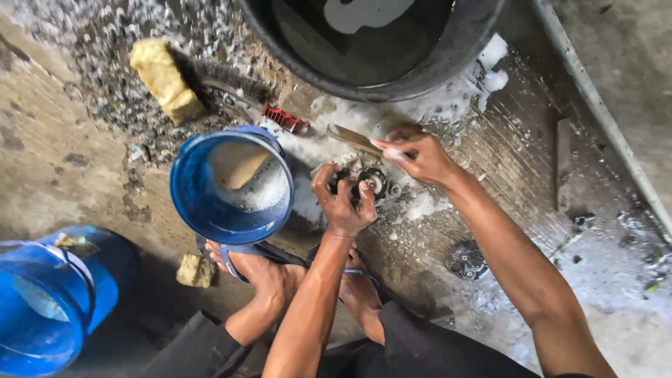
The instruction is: Cleaning a car alternator using a brush, sponge, and soapy water on a workshop floor.
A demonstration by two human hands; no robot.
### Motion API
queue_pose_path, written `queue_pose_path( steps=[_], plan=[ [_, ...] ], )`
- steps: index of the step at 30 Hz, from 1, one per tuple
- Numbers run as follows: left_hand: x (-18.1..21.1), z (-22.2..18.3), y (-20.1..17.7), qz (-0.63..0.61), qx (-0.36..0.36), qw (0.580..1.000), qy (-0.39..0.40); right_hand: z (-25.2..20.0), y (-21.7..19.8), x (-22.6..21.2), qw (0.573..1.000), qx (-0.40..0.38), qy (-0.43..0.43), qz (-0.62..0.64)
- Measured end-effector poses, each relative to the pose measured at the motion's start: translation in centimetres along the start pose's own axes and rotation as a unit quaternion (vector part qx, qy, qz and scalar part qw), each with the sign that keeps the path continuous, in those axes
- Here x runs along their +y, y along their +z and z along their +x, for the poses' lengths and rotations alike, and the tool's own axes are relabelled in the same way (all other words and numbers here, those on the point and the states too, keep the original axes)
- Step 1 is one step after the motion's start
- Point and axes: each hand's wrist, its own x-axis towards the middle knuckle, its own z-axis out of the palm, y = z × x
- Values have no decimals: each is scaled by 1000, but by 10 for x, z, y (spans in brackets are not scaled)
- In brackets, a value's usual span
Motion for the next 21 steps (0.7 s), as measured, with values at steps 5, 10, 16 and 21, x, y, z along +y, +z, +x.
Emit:
queue_pose_path(
  steps=[5, 10, 16, 21],
  plan=[
    [3, 2, -1, -3, -3, 1000, 24, -82, -2, 11, 995, 35, 83, 45],
    [2, -4, -4, 1, -16, 1000, 12, -31, -1, -29, 994, 60, 81, 33],
    [11, 5, -5, 5, -30, 999, -12, -104, 10, 9, 991, 83, 106, -1],
    [15, 3, -8, 4, -41, 996, -76, -154, -2, -37, 943, 150, 271, 122]
  ],
)
